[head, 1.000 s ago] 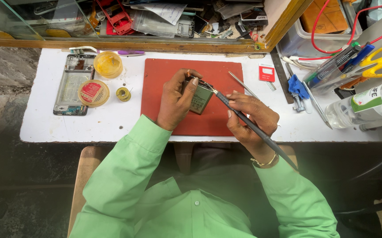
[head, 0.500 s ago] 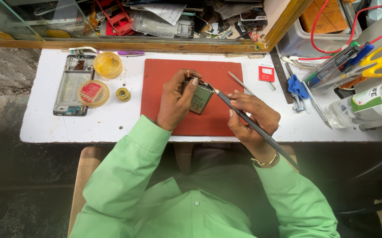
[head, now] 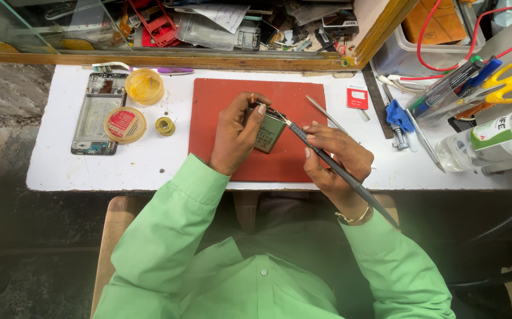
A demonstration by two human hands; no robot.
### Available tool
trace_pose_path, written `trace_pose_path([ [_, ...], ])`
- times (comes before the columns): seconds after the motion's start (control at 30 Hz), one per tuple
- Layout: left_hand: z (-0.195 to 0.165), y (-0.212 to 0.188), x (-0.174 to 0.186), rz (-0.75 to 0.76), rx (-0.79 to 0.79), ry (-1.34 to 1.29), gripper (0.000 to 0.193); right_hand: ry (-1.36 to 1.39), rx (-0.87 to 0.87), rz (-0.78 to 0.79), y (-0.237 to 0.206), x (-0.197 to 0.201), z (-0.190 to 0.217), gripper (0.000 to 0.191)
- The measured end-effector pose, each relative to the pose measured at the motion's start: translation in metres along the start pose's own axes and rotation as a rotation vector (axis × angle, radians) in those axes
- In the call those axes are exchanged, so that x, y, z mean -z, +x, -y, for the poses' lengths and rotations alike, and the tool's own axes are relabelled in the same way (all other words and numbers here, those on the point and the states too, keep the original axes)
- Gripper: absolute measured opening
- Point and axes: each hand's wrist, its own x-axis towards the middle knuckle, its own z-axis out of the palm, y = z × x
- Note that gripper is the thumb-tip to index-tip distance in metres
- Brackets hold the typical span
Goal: The person removes a battery from a phone chassis, places it on a red mat, and uses a soldering iron and solder wire to attach a ribbon cable to the battery terminals. The person flips the battery and continues soldering the connection.
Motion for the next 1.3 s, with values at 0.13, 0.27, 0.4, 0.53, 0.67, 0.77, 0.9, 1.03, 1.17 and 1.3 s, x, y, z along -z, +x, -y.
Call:
trace_pose_path([
  [0.13,0.0002,-0.0001,0.0003,0.001,-0.003,-0.015,0.013,0.011,-0.004,0.002,0.0004,0.0004,0.0003,0.020],
  [0.27,0.0002,-0.0004,0.0006,0.000,0.006,-0.005,0.013,0.015,-0.005,0.002,-0.0001,0.0003,0.0010,0.020],
  [0.4,0.0006,-0.0006,0.0004,-0.002,0.007,-0.006,0.013,0.011,0.006,-0.001,0.0007,0.0006,-0.0001,0.020],
  [0.53,0.0012,-0.0004,0.0006,-0.007,0.019,-0.013,0.013,0.014,0.006,-0.002,0.0006,0.0013,-0.0008,0.020],
  [0.67,0.0019,-0.0005,0.0006,-0.003,0.015,-0.013,0.013,0.018,0.006,-0.002,0.0000,0.0014,-0.0010,0.019],
  [0.77,0.0018,-0.0008,0.0010,0.003,0.017,-0.027,0.014,0.004,0.010,-0.005,0.0000,0.0012,-0.0015,0.019],
  [0.9,0.0010,-0.0012,0.0016,0.009,0.032,-0.053,0.014,0.014,0.009,-0.010,-0.0003,0.0011,-0.0012,0.018],
  [1.03,0.0005,-0.0009,0.0005,0.005,0.041,-0.048,0.013,0.018,-0.004,-0.008,-0.0013,0.0021,0.0002,0.018],
  [1.17,0.0009,-0.0011,0.0018,0.004,0.031,-0.005,0.013,0.023,-0.011,-0.004,-0.0011,0.0020,0.0007,0.019],
  [1.3,0.0023,-0.0019,0.0016,-0.012,0.014,-0.024,0.011,0.034,-0.010,-0.008,-0.0004,0.0022,0.0011,0.020],
])
